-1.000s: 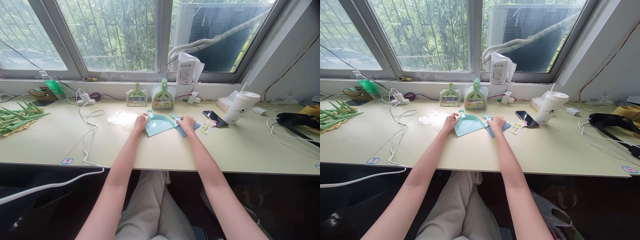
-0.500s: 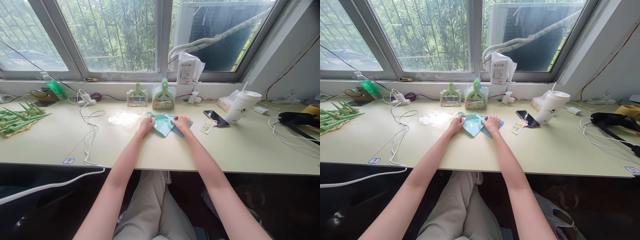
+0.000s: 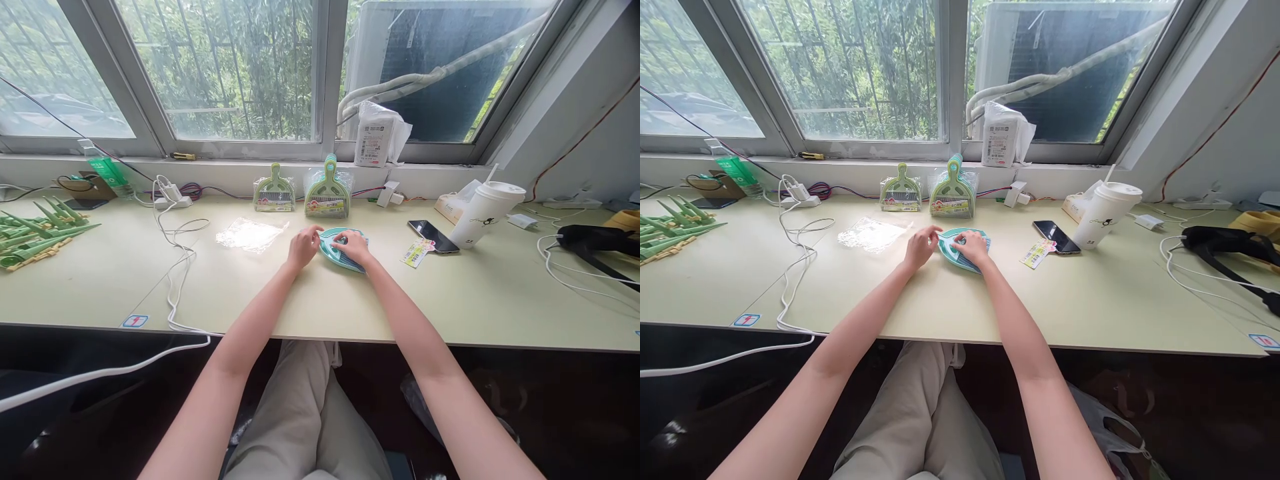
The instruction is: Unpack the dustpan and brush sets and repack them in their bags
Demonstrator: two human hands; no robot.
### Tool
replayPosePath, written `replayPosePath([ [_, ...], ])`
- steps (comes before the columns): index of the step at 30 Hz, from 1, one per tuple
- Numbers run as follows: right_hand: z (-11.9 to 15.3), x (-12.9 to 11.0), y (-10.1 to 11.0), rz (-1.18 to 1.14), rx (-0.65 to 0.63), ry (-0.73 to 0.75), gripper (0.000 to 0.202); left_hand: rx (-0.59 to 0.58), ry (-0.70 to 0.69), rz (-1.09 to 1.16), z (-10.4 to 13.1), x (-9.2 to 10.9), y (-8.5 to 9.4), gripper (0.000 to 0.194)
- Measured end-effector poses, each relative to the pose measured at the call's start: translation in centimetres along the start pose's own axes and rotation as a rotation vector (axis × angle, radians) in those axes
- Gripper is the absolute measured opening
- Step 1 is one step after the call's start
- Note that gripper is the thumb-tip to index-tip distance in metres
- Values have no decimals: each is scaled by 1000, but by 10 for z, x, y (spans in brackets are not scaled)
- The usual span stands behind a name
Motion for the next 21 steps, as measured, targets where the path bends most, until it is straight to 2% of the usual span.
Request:
replayPosePath([
  [3,-1,-1,0,-39,-36,47,22,103,-72,-92,-3,-9,7,46],
  [5,-1,-2,-1,-49,-39,71,22,37,-70,-99,-5,-15,9,50],
  [9,0,-2,-4,-48,-19,96,21,-189,-117,-103,-5,-17,8,45],
  [12,-1,1,-5,-49,-10,110,21,-177,-213,-235,-2,-15,8,51],
  [15,-3,2,-6,-58,-5,116,21,-163,-165,-307,1,-19,8,61],
  [18,-4,2,-6,-67,-1,124,20,-223,-104,-259,1,-25,8,56],
  [21,-4,3,-7,-68,-3,150,20,-238,-136,-222,1,-24,6,50],
])
Point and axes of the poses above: each hand's wrist, its own z-axis away from the middle knuckle, its own y-axis out of the back of the hand, x = y × z, the point moved 1 cm from there along -z, towards the middle knuckle, and after that the axes turned 5 degrees about z, right-handed, at the moved point
